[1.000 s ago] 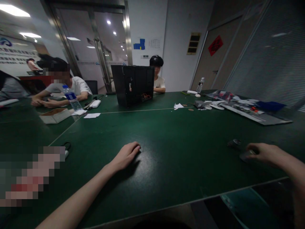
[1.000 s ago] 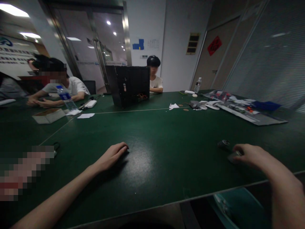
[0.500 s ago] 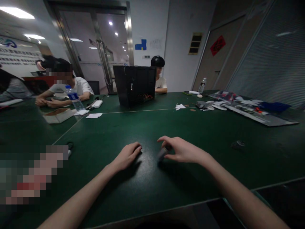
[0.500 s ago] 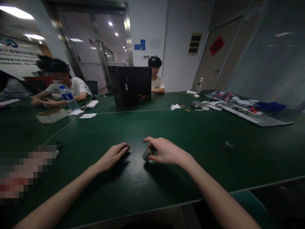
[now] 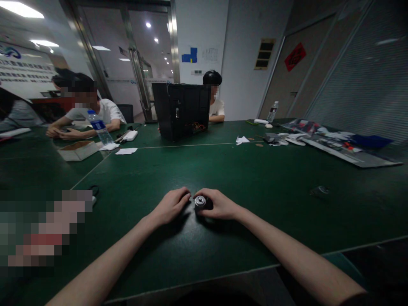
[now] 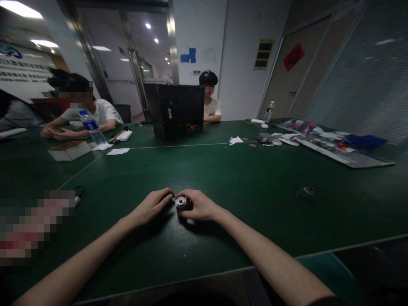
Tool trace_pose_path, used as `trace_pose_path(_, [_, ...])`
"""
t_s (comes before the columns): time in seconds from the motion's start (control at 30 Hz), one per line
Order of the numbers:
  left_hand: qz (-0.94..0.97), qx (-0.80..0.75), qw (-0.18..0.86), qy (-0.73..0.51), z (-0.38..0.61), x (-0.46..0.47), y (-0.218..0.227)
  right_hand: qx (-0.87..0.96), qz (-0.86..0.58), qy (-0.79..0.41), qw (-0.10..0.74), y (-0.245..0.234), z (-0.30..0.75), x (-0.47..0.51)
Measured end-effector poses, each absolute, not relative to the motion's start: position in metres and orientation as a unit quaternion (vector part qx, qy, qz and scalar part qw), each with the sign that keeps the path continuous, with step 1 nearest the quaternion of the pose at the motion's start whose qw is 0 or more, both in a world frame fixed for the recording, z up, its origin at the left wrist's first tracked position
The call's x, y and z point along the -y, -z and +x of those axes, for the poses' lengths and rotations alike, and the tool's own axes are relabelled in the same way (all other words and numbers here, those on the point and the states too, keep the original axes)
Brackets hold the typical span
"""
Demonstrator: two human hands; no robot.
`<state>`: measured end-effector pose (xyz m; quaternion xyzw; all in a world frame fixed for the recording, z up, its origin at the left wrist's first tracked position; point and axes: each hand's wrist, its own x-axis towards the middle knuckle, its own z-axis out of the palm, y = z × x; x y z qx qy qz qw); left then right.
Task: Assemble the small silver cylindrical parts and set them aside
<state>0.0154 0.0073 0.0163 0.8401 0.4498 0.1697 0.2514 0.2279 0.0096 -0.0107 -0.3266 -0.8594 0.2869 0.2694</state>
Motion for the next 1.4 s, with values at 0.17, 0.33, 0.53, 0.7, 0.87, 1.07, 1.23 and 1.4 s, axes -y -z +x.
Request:
trace_pose_path(0.17, [0.857, -0.429, 0.236, -0.161, 0.018, -0.004, -0.018, 0.852, -0.348, -0.281, 0.272, 0.014, 0.224, -0.009])
trace_pose_path(0.33, [0.869, -0.407, 0.229, -0.163, 0.017, -0.003, -0.016, 0.859, -0.351, -0.262, 0.266, 0.014, 0.221, -0.008])
trace_pose_path(0.53, [0.888, -0.379, 0.205, -0.160, 0.017, 0.000, -0.017, 0.858, -0.364, -0.257, 0.257, 0.018, 0.219, -0.006])
trace_pose_path(0.7, [0.893, -0.383, 0.179, -0.154, 0.018, 0.001, -0.017, 0.859, -0.370, -0.255, 0.243, 0.016, 0.220, -0.006])
trace_pose_path(0.87, [0.894, -0.381, 0.179, -0.155, 0.017, 0.000, -0.017, 0.865, -0.349, -0.269, 0.241, 0.008, 0.225, -0.004])
trace_pose_path(1.07, [0.894, -0.377, 0.183, -0.161, 0.016, 0.000, -0.016, 0.867, -0.328, -0.279, 0.251, 0.007, 0.227, -0.002])
trace_pose_path(1.23, [0.895, -0.380, 0.171, -0.160, 0.015, -0.001, -0.015, 0.863, -0.354, -0.261, 0.246, 0.011, 0.223, -0.004])
trace_pose_path(1.4, [0.894, -0.391, 0.161, -0.149, 0.016, -0.002, -0.014, 0.866, -0.370, -0.234, 0.244, 0.016, 0.219, -0.005])
